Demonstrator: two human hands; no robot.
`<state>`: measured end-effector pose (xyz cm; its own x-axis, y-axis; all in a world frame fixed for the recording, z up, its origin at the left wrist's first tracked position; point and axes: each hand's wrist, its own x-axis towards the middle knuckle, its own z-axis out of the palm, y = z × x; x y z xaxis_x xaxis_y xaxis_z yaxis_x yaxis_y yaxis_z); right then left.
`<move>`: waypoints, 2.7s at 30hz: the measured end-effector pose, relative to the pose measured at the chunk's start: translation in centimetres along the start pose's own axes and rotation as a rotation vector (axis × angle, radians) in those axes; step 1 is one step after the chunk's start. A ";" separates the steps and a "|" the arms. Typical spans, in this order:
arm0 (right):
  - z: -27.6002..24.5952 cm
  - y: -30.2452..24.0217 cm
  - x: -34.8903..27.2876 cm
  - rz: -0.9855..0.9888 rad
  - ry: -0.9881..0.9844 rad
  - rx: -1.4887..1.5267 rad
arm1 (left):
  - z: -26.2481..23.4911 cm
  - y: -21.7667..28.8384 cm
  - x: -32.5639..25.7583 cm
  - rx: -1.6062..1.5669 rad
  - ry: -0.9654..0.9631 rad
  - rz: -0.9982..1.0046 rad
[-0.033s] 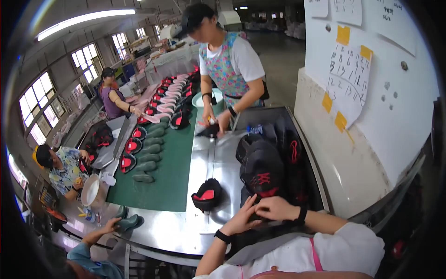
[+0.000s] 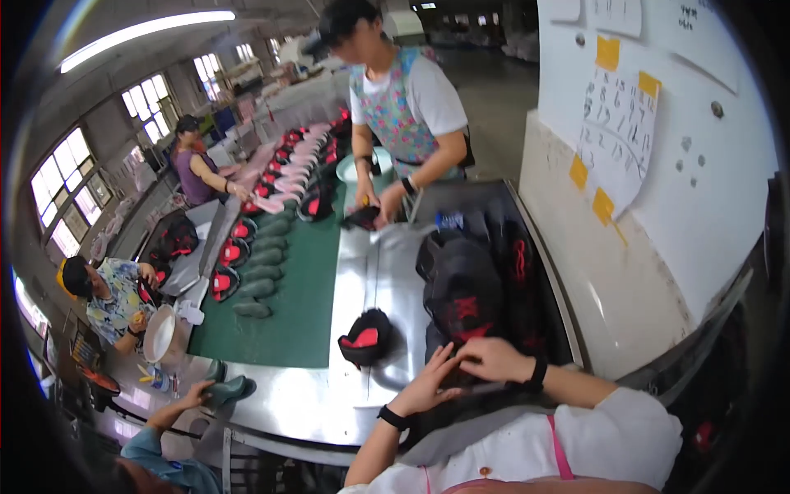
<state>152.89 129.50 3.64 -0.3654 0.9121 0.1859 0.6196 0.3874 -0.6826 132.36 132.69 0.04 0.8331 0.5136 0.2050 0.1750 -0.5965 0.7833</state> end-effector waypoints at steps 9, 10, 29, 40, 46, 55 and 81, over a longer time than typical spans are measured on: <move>-3.9 3.5 -2.1 0.220 0.282 -0.079 | 6.7 1.2 -1.0 0.338 0.126 -0.119; -3.8 4.1 -2.8 0.133 0.354 -0.167 | 7.1 1.0 -1.1 0.349 0.179 -0.142; -0.7 6.3 -11.5 0.775 0.717 0.657 | 6.9 1.1 0.7 0.590 0.089 -0.151; -0.9 6.5 -8.9 0.682 0.512 0.315 | 5.4 -1.8 2.8 0.499 0.234 -0.045; -0.5 8.0 -10.2 0.780 0.416 0.370 | 7.3 -2.5 1.4 0.288 0.292 -0.098; 2.5 15.4 -14.8 0.795 0.290 -0.242 | 3.8 -2.2 3.3 0.324 -0.129 0.024; -1.1 9.2 -9.2 0.714 0.383 0.303 | 6.7 -3.0 2.6 0.098 0.100 -0.294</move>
<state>162.76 124.78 -3.55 0.3333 0.9272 -0.1710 0.3799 -0.2981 -0.8757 137.54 131.71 -5.69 0.6849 0.7276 0.0391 0.4541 -0.4682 0.7580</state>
